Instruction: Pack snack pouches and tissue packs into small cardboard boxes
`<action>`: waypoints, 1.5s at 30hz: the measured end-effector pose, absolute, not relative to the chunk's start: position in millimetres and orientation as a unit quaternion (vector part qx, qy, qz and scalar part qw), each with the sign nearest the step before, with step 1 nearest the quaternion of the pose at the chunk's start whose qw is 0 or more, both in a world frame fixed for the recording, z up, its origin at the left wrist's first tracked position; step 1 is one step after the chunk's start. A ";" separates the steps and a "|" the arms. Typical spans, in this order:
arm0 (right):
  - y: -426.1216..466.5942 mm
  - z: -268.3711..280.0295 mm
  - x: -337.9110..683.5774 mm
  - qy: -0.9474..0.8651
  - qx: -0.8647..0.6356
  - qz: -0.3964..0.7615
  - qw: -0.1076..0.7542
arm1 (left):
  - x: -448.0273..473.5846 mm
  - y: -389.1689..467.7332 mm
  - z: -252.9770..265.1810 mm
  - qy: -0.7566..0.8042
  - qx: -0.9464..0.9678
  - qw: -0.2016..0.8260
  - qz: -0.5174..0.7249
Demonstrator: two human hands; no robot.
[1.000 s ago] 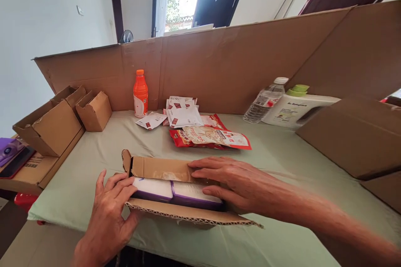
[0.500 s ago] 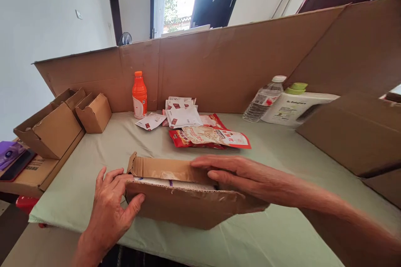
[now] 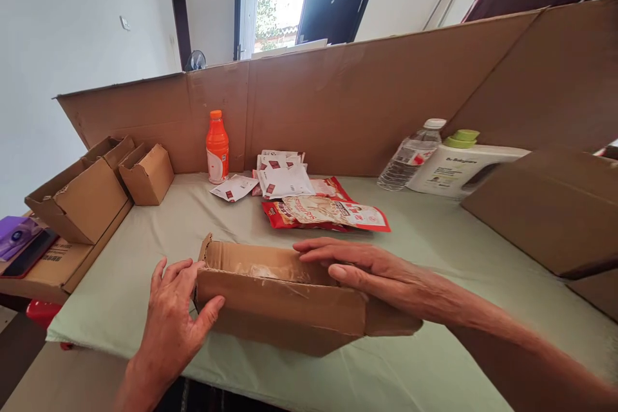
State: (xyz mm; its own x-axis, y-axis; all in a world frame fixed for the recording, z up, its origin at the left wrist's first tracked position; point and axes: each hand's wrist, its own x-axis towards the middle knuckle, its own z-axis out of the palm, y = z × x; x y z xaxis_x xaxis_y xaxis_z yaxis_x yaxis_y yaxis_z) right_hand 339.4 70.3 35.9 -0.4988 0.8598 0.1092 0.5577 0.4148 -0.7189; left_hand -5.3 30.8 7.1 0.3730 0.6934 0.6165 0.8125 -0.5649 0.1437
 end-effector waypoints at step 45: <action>66.9 12.4 335.7 -0.817 -0.438 0.276 0.253 | -6.9 36.7 -5.1 -0.414 -0.831 0.083 -0.362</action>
State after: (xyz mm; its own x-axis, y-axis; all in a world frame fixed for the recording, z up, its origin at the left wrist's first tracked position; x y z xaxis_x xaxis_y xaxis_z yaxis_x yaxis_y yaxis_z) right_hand 335.7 66.9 12.4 -0.4893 0.8552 0.1712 0.5757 0.4641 -0.6732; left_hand -6.9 36.7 -5.1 0.3946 0.6288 0.6700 0.7484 -0.6430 0.1627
